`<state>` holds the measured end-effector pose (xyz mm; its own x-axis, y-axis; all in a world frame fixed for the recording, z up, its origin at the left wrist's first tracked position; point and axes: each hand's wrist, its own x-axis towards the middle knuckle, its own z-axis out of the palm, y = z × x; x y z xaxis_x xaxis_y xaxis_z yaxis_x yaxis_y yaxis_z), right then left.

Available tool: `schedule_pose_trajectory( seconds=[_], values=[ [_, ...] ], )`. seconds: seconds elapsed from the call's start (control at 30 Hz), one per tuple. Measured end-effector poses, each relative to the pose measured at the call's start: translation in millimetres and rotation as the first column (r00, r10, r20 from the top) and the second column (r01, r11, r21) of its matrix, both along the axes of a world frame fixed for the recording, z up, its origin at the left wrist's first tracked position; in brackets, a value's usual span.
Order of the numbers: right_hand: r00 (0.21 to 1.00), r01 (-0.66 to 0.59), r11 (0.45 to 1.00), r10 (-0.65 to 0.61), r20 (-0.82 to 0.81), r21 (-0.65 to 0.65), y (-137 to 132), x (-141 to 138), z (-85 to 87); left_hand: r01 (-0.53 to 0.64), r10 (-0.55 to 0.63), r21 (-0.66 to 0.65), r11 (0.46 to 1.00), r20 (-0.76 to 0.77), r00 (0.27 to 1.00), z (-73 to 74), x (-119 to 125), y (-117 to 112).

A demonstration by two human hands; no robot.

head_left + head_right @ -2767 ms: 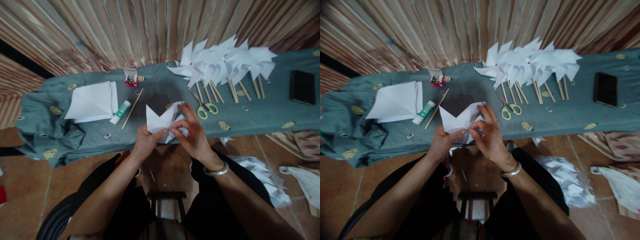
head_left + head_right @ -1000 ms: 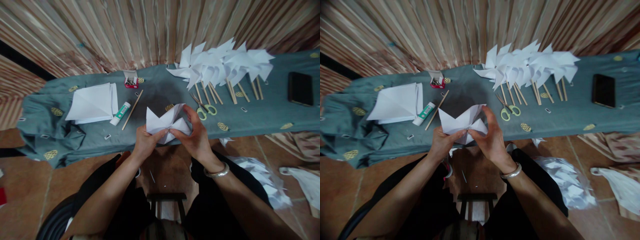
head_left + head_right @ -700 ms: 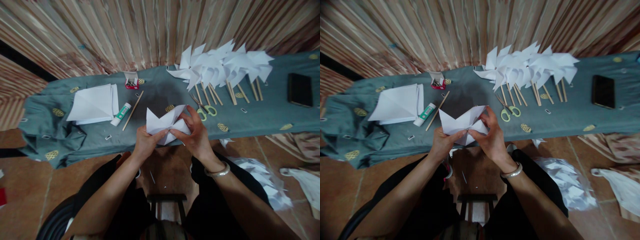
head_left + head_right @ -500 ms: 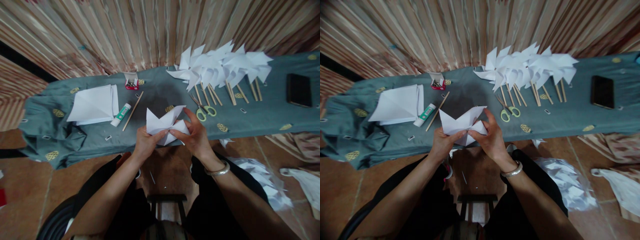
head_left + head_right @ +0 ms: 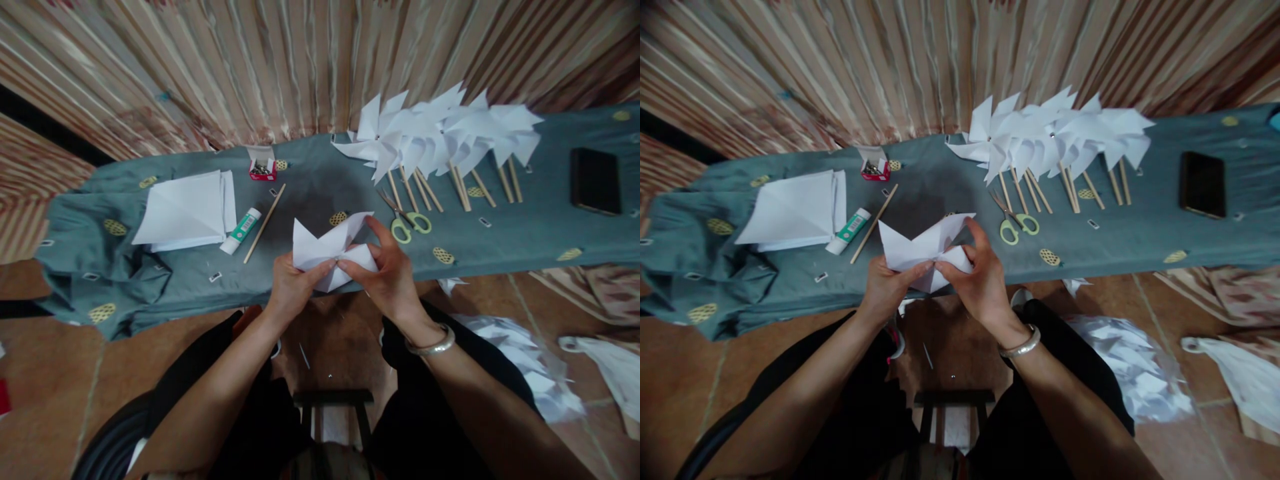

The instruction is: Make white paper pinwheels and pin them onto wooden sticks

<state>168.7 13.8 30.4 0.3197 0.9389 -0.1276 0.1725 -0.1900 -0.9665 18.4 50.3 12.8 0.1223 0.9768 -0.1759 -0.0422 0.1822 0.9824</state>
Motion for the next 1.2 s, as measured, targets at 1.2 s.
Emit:
schedule_pose_trajectory(
  seconds=[1.2],
  values=[
    [0.997,0.037,0.999,-0.037,-0.062,0.003,3.0,-1.4,3.4,-0.026,0.026,-0.015,1.000,-0.005,1.000,2.5,7.0,5.6]
  ],
)
